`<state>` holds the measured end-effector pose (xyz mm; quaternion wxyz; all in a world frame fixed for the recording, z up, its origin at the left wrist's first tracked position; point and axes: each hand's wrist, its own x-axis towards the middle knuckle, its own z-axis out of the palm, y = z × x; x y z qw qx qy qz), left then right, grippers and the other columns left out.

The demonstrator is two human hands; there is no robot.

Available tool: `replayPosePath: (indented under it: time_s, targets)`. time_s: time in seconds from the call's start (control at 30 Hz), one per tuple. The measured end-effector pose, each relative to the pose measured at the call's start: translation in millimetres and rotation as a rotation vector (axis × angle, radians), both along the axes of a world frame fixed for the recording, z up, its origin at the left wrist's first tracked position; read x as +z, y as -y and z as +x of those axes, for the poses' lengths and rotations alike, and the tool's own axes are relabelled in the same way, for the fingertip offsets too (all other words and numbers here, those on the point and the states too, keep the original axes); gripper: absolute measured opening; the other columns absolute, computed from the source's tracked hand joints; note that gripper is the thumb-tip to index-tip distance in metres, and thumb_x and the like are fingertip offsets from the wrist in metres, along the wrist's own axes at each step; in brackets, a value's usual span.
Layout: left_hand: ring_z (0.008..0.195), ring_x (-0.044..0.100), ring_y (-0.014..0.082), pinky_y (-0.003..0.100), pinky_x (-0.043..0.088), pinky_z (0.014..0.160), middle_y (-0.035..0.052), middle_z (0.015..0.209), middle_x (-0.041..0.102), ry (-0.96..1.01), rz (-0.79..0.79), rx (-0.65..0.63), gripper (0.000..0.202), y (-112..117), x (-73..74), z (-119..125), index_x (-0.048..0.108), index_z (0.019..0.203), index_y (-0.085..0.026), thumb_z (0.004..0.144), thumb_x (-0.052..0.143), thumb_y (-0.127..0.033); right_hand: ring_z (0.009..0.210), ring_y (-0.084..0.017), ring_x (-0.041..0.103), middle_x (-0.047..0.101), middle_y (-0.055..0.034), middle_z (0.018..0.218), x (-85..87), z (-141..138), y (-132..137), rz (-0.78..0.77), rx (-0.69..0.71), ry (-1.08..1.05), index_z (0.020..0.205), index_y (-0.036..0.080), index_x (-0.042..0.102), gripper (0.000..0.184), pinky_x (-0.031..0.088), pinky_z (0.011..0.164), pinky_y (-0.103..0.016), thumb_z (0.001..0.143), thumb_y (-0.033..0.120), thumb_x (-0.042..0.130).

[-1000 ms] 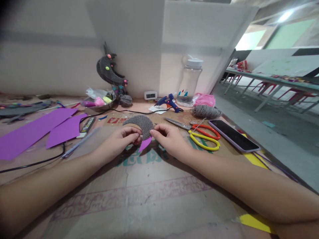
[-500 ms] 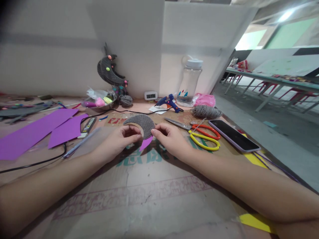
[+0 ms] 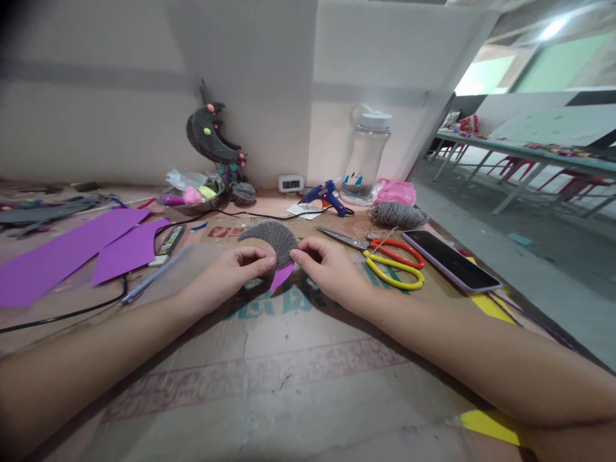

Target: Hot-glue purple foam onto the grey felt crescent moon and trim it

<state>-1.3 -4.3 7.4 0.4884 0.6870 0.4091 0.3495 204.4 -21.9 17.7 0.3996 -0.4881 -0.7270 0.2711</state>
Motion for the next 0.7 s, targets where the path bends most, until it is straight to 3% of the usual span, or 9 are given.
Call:
replayPosePath:
  time_s: [0.2,0.37,0.5,0.57,0.7]
  targets:
    - [0.069,0.056,0.0142,0.025,0.042,0.065,0.0001,0.076,0.061,-0.003,0.023,-0.013,0.020,0.9,0.5,2.8,0.062,0.073,-0.019,0.083,0.061,-0.036,0.064,-0.013,0.046,0.052,0.0020,0.066,1.6,-0.4,1.7,0.005,0.005,0.018,0.073,0.018,0.059,0.023,0.036,0.061,-0.026,0.085,0.038,0.055]
    - [0.066,0.054,0.0141,0.026,0.040,0.065,-0.0026,0.065,0.054,0.181,-0.091,0.152,0.017,-3.1,-6.6,4.8,0.051,0.072,-0.020,0.085,0.051,-0.030,0.064,-0.013,0.046,0.051,0.0022,0.067,-0.6,1.1,-0.5,-0.029,-0.011,-0.052,0.074,0.019,0.056,0.026,0.037,0.061,-0.027,0.086,0.042,0.054]
    - [0.059,0.049,0.0139,0.027,0.040,0.063,-0.0024,0.057,0.049,0.256,-0.101,0.132,0.024,-4.4,-7.8,4.1,0.042,0.062,-0.021,0.086,0.036,-0.022,0.062,-0.013,0.046,0.051,0.0020,0.067,-3.5,3.3,-2.6,-0.058,-0.017,-0.053,0.075,0.019,0.057,0.028,0.036,0.059,-0.026,0.086,0.044,0.055]
    - [0.060,0.049,0.0131,0.026,0.039,0.063,-0.0027,0.057,0.050,0.217,-0.060,0.110,0.026,-3.4,-6.9,4.0,0.044,0.061,-0.021,0.087,0.039,-0.023,0.063,-0.013,0.046,0.051,0.0019,0.068,-5.3,4.6,-3.8,-0.053,-0.006,-0.058,0.076,0.019,0.058,0.029,0.036,0.058,-0.026,0.087,0.045,0.056]
    - [0.064,0.053,0.0133,0.026,0.041,0.064,-0.0013,0.065,0.056,0.220,-0.059,0.065,0.033,-4.1,-6.5,5.4,0.058,0.073,-0.017,0.090,0.049,-0.044,0.064,-0.013,0.049,0.053,0.0013,0.068,-5.7,5.2,-5.6,-0.054,0.026,-0.072,0.075,0.019,0.058,0.031,0.039,0.060,-0.026,0.088,0.047,0.056]
